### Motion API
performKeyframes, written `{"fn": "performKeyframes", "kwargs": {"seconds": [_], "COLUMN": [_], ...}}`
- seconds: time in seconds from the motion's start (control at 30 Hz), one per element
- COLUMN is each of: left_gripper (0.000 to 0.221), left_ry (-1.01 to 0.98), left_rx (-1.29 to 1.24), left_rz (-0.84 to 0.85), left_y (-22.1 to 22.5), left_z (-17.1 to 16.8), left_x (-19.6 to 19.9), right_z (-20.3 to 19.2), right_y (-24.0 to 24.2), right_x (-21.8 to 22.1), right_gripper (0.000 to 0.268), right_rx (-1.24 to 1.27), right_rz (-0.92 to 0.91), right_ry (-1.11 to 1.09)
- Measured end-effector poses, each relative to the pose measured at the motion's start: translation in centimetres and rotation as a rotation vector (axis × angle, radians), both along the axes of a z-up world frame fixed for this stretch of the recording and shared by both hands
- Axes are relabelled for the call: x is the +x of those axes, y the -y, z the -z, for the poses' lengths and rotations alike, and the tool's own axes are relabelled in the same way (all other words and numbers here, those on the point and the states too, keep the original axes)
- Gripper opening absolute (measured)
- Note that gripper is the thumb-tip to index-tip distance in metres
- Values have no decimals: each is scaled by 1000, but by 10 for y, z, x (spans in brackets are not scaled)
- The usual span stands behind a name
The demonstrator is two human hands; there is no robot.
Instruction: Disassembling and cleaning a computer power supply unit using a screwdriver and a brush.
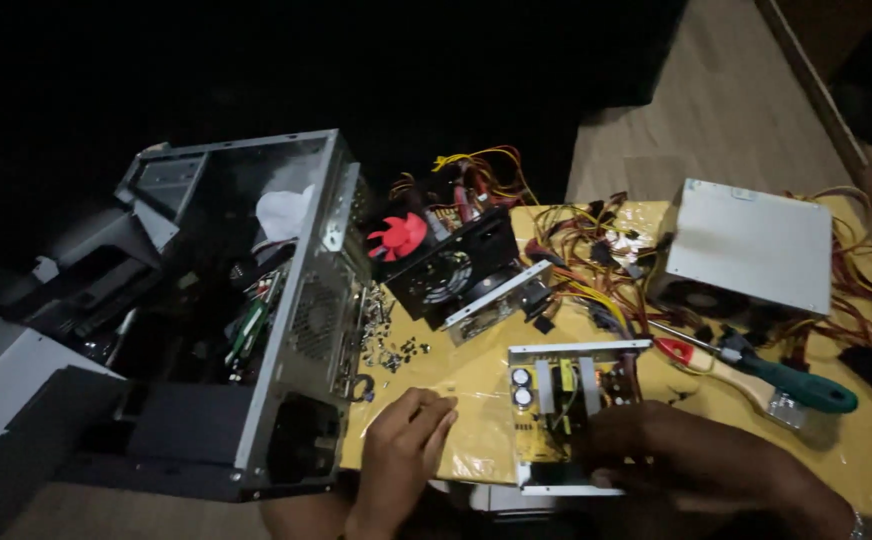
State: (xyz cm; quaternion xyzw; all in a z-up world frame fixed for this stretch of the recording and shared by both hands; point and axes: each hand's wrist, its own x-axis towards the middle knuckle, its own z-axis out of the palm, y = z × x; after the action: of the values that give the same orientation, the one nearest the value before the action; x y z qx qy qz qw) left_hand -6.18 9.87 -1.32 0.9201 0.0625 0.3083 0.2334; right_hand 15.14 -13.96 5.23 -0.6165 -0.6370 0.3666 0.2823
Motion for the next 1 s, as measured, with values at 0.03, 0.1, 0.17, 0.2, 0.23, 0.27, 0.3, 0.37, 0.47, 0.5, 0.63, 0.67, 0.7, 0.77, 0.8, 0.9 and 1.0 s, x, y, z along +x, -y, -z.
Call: {"fn": "performKeyframes", "kwargs": {"seconds": [0.03, 0.1, 0.17, 0.2, 0.23, 0.27, 0.3, 0.37, 0.47, 0.5, 0.63, 0.67, 0.7, 0.77, 0.8, 0.9, 1.0], "left_gripper": [23, 26, 29, 25, 23, 23, 18, 13, 22, 28, 35, 35, 38, 42, 37, 25, 14], "left_ry": [-33, -4, 22, 59, 96, 97, 187, 275, 341, 316, 252, 251, 177, 96, -20, -284, -446], "left_rx": [-6, -30, -59, -131, -204, -211, -217, -235, -382, -410, -545, -547, -693, -837, -855, -926, -1024], "left_rz": [29, 4, -19, -31, -41, -41, -44, -39, 196, 326, 417, 422, 413, 406, 437, 459, 437], "left_y": [-3, -5, -6, -5, -4, 1, 6, 19, 38, 41, 59, 60, 60, 57, 53, 45, 44], "left_z": [7, 15, 18, 17, 16, 12, 7, -1, -7, -6, 6, 5, 3, 1, 1, -19, -31], "left_x": [0, -4, -6, -6, -8, -8, -7, -4, 0, 1, 7, 9, 10, 15, 19, 31, 40], "right_z": [3, 4, 0, -3, -7, 4, 15, 20, 7, 5, -1, 1, 3, 9, 13, 20, 59], "right_y": [-1, -3, -5, -6, -5, -2, 3, 7, 8, 9, 25, 30, 34, 44, 49, 56, 71], "right_x": [0, -1, -3, -6, -10, -9, -8, -9, -18, -19, -19, -20, -22, -26, -29, -34, -30], "right_gripper": [25, 18, 18, 21, 26, 26, 29, 33, 21, 22, 29, 29, 32, 36, 31, 23, 17], "right_rx": [-40, -54, -72, 30, 132, 125, 30, -76, -18, 41, -232, -233, -165, -96, -37, 171, 217], "right_rz": [39, 57, 79, 109, 139, 140, 198, 267, 352, 405, 618, 623, 589, 560, 581, 545, 658], "right_ry": [-33, -28, -24, -42, -58, -57, -36, -14, -64, -80, -98, -98, -20, 56, 27, -21, -319]}}
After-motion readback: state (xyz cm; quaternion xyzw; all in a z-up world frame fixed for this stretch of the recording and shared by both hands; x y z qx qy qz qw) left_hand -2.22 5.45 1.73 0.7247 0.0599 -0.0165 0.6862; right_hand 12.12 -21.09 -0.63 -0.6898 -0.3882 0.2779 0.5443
